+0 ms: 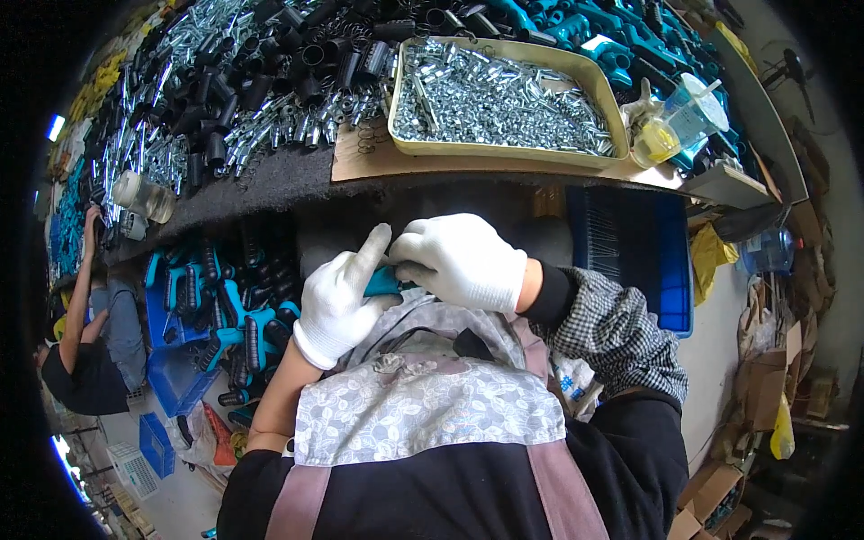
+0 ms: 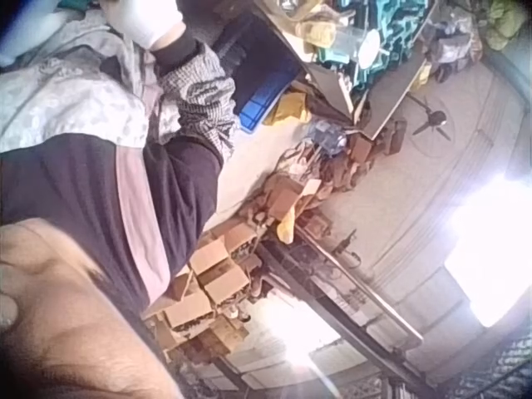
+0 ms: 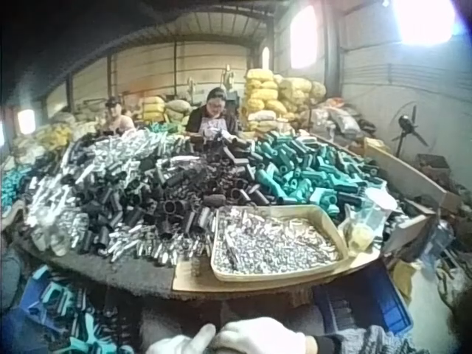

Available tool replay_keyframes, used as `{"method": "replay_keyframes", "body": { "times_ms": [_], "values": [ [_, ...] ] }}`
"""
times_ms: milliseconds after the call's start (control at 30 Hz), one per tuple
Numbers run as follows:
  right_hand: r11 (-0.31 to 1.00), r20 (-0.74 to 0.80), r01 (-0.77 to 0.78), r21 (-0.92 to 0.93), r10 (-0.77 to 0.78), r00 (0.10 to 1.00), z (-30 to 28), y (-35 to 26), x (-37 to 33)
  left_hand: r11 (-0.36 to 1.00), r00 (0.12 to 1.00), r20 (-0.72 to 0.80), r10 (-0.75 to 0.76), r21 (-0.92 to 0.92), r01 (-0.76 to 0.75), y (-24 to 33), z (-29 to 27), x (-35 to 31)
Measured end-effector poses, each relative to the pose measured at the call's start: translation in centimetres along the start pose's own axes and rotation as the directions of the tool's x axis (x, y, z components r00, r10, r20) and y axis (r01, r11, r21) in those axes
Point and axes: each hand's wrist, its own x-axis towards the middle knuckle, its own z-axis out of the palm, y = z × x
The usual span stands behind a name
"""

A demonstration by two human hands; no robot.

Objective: Assembling plastic tool handles by inserting metal sleeves, springs, and internal components into the housings.

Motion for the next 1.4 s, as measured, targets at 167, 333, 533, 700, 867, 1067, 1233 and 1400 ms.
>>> {"method": "replay_keyframes", "body": {
  "times_ms": [167, 333, 533, 700, 867, 1067, 1233, 1400],
  "values": [
    [0.999, -0.077, 0.013, -0.038, -0.016, 0.997, 1.2, 0.0, -1.3, 0.997, 0.997, 0.063, -0.045, 0.06, 0.041, -0.4, 0.1, 0.1],
    [0.985, -0.014, -0.018, -0.173, 0.016, 1.0, 1.8, 0.7, -1.4, 0.945, 0.945, 0.177, -0.275, -0.131, 0.3, 0.8, 0.6, 0.1],
    [0.953, -0.344, 0.238, -0.188, -0.291, 0.893, -3.1, 4.1, 1.1, 0.907, 0.96, 0.09, -0.264, -0.316, 0.279, 0.5, 0.5, 0.6],
    [0.778, -0.456, -0.46, -0.428, 0.254, 0.853, -7.4, 10.2, 3.0, 0.917, 0.962, 0.082, -0.259, -0.291, 0.272, 0.9, 0.3, 0.5],
    [0.826, -0.423, -0.444, -0.348, 0.284, 0.86, -7.4, 10.8, 3.4, 0.892, 0.952, 0.059, -0.302, -0.336, 0.303, 0.5, 0.3, -0.3],
    [0.883, -0.609, -0.38, -0.276, 0.145, 0.78, -7.3, 10.7, 3.4, 0.725, 0.897, 0.091, -0.432, -0.557, 0.406, 0.1, 0.3, -0.8],
    [0.805, -0.352, -0.464, -0.37, 0.341, 0.872, -8.0, 10.5, 4.6, 0.728, 0.91, 0.091, -0.404, -0.57, 0.38, 0.3, 0.6, -0.4],
    [0.877, -0.5, -0.401, -0.263, 0.231, 0.834, -7.7, 12.2, 3.3, 0.633, 0.882, 0.148, -0.448, -0.643, 0.43, 0.1, 0.5, -0.7]
  ]
}}
